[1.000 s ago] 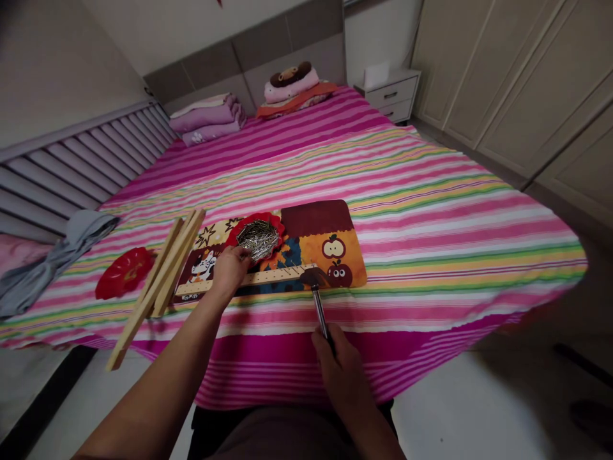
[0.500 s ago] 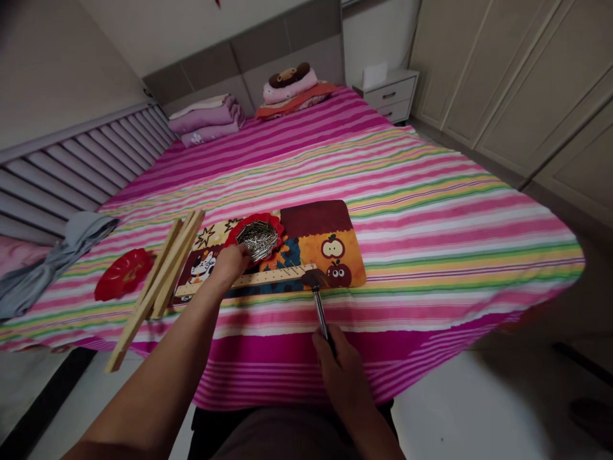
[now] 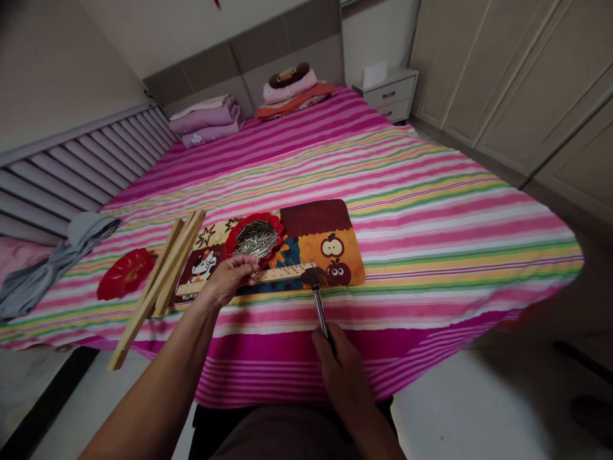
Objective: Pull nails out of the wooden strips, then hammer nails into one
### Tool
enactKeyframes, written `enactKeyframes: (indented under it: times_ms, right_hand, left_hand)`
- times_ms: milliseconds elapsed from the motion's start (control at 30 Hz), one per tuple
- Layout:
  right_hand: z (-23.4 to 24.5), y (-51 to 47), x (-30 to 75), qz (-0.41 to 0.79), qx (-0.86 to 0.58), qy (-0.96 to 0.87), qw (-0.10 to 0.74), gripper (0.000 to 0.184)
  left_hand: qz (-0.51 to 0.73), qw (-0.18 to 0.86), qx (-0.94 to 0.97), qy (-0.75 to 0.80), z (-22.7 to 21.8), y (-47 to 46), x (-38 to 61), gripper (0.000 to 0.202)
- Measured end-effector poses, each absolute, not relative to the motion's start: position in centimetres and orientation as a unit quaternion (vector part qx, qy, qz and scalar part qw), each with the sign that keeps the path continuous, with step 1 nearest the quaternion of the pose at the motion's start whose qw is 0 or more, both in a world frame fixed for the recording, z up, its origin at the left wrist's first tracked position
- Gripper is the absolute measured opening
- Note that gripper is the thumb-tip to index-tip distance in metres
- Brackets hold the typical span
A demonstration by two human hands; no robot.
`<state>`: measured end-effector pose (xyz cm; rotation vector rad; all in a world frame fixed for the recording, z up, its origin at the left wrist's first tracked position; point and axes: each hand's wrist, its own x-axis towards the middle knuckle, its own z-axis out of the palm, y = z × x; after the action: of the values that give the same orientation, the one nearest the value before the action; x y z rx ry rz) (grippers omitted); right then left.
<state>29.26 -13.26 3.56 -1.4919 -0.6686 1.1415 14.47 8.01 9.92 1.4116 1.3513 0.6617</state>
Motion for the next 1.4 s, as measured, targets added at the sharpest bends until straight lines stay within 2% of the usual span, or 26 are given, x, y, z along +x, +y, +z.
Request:
enactKeyframes:
  times_ms: [233,733,1067,1400]
  right_hand:
    - [3.2,-13.2,29.2,0.479,-0.622,-0.285,0.55,0.031]
    - [2.0,-13.0,29.4,0.476,-0.627,-0.324,0.525,0.03]
    - [2.8,-12.9,29.2,0.482,-0.617,-0.316,0.537,0.031]
    - [4.5,-10.9,28.8,0.425,-0.604,-0.396,0.546,0.027]
  left_hand:
    - [0.321,0.565,0.55,0.525,7.7,6.5,15.5,0.035]
    - [0.342,0.54,0.575,0.511,5.2,6.6,16.9,0.034]
    - [0.317,0.476,0.626,0.529,4.7,6.4,17.0,0.016]
    - [0.308,0.435,0.655,0.536,4.6,6.3,17.0,0.01]
